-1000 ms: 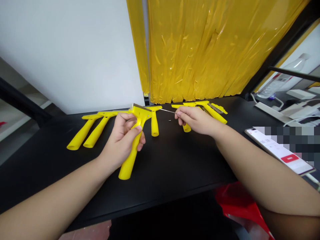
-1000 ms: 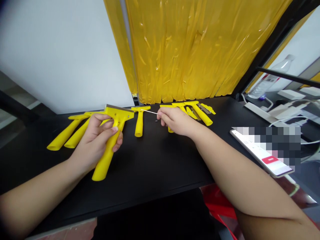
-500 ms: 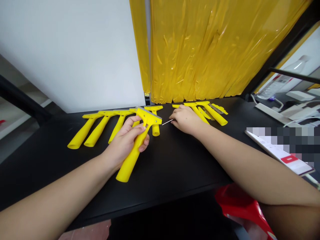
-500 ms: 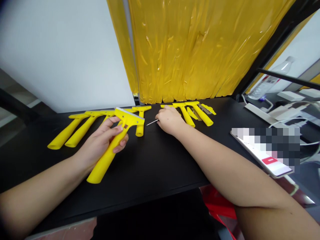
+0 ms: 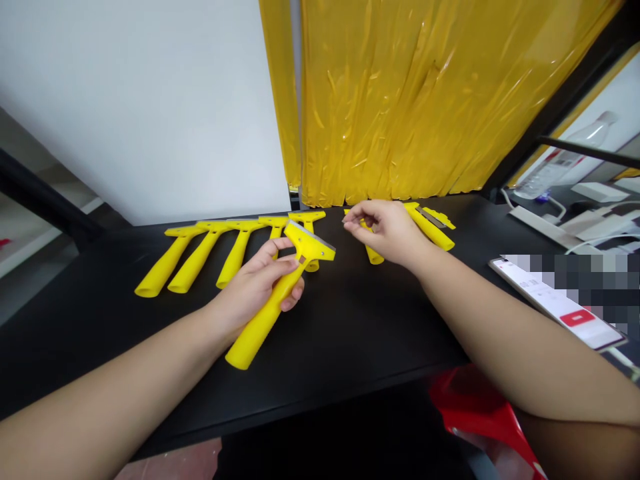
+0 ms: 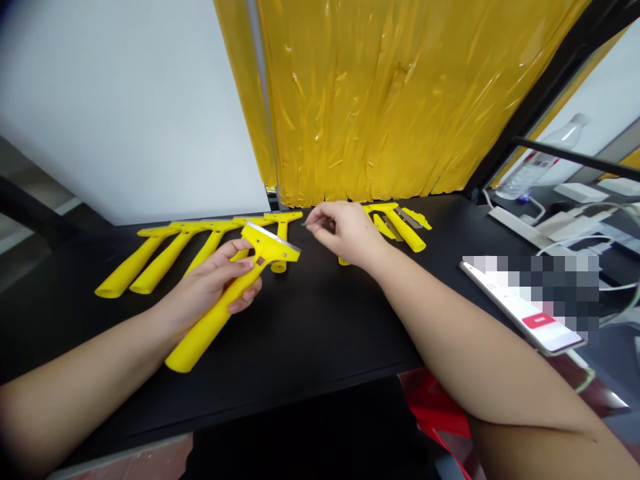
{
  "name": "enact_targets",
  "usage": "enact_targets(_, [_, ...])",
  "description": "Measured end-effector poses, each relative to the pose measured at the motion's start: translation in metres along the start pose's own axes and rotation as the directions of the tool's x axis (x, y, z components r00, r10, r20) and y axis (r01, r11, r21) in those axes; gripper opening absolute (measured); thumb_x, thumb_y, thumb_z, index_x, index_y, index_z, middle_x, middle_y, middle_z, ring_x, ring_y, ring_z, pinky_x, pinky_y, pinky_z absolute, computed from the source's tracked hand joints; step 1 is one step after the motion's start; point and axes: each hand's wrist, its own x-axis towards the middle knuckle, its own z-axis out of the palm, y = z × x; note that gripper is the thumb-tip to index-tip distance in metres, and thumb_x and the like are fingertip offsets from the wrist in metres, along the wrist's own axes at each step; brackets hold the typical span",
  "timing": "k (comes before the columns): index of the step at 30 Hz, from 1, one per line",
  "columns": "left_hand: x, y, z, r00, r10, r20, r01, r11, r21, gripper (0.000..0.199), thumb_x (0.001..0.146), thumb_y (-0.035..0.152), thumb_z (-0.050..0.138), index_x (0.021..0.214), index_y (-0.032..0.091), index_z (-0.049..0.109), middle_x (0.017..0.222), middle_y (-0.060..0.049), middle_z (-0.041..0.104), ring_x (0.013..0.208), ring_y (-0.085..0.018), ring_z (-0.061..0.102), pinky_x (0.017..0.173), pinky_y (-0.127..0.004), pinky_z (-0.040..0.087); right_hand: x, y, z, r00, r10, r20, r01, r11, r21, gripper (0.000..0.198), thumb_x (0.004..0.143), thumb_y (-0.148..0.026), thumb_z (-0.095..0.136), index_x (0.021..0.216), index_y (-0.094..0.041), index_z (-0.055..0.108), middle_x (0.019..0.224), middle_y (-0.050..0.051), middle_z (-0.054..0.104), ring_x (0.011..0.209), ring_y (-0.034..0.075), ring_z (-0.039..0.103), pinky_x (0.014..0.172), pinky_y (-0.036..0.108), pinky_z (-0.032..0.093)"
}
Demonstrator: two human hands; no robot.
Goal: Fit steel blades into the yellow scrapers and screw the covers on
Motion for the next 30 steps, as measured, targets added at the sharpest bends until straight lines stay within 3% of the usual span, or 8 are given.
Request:
enact_targets(2, [-0.001,-0.002,0.002,0.999,-0.034,0.02,0.033,0.999,0.018,0.032,0.095,0.024,0.064,0.117,0.027,0.04,0.062,0.003,0.064,0.043,-0.012,0.054,0.043,-0.017,0.04,-0.007,-0.014,0.003,0.996,-0.053,0.065,0.041,0.985,0.167,0.016,0.097,-0.035,0.068,0.094,-0.02,0.074,0.083,0.004,0.073,0.068,0.016,0.058,0.067,0.03,0.044])
enact_targets(5, [-0.003,-0.003,0.005,0.996,-0.074,0.04,0.071,0.996,0.054,0.032,0.097,0.026,0.063,0.118,0.027,0.04,0.063,0.003,0.066,0.043,-0.012,0.056,0.044,-0.018,0.042,-0.013,-0.032,0.011,0.984,-0.127,0.126,0.092,0.963,0.252,0.014,0.097,-0.03,0.068,0.09,-0.02,0.074,0.079,0.001,0.07,0.065,0.013,0.056,0.064,0.028,0.042])
enact_targets(10, [-0.006,-0.003,0.01,0.993,-0.095,0.067,0.088,0.99,0.106,0.03,0.099,0.03,0.064,0.118,0.027,0.041,0.064,0.004,0.066,0.046,-0.013,0.059,0.046,-0.02,0.046,-0.013,-0.039,0.018,0.981,-0.088,0.172,0.029,0.946,0.322,0.008,0.094,-0.023,0.069,0.09,-0.019,0.074,0.079,0.001,0.069,0.067,0.013,0.056,0.062,0.027,0.042])
enact_targets(14, [-0.006,-0.005,0.012,0.993,-0.093,0.068,0.084,0.989,0.122,0.029,0.098,0.028,0.065,0.116,0.027,0.042,0.068,0.005,0.067,0.047,-0.013,0.061,0.046,-0.021,0.047,-0.012,-0.035,0.019,0.977,-0.073,0.198,0.001,0.941,0.338,0.008,0.092,-0.022,0.069,0.087,-0.019,0.073,0.08,0.001,0.071,0.07,0.014,0.06,0.066,0.028,0.044])
enact_targets(22, [-0.006,-0.007,0.014,0.988,-0.132,0.084,0.12,0.983,0.141,0.031,0.097,0.031,0.066,0.115,0.027,0.041,0.065,0.005,0.065,0.045,-0.013,0.06,0.046,-0.022,0.046,-0.011,-0.037,0.017,0.94,0.065,0.336,-0.192,0.913,0.36,0.017,0.091,-0.032,0.07,0.081,-0.018,0.071,0.072,-0.001,0.066,0.064,0.012,0.054,0.061,0.027,0.041])
enact_targets(30, [0.001,-0.014,0.006,0.948,-0.295,0.117,0.278,0.95,0.143,0.036,0.095,0.035,0.066,0.12,0.025,0.043,0.062,0.001,0.067,0.045,-0.015,0.061,0.046,-0.022,0.042,-0.01,-0.03,0.02,0.902,0.191,0.387,-0.288,0.934,0.211,0.027,0.083,-0.038,0.08,0.072,-0.02,0.063,0.067,-0.003,0.06,0.062,0.012,0.051,0.057,0.028,0.04])
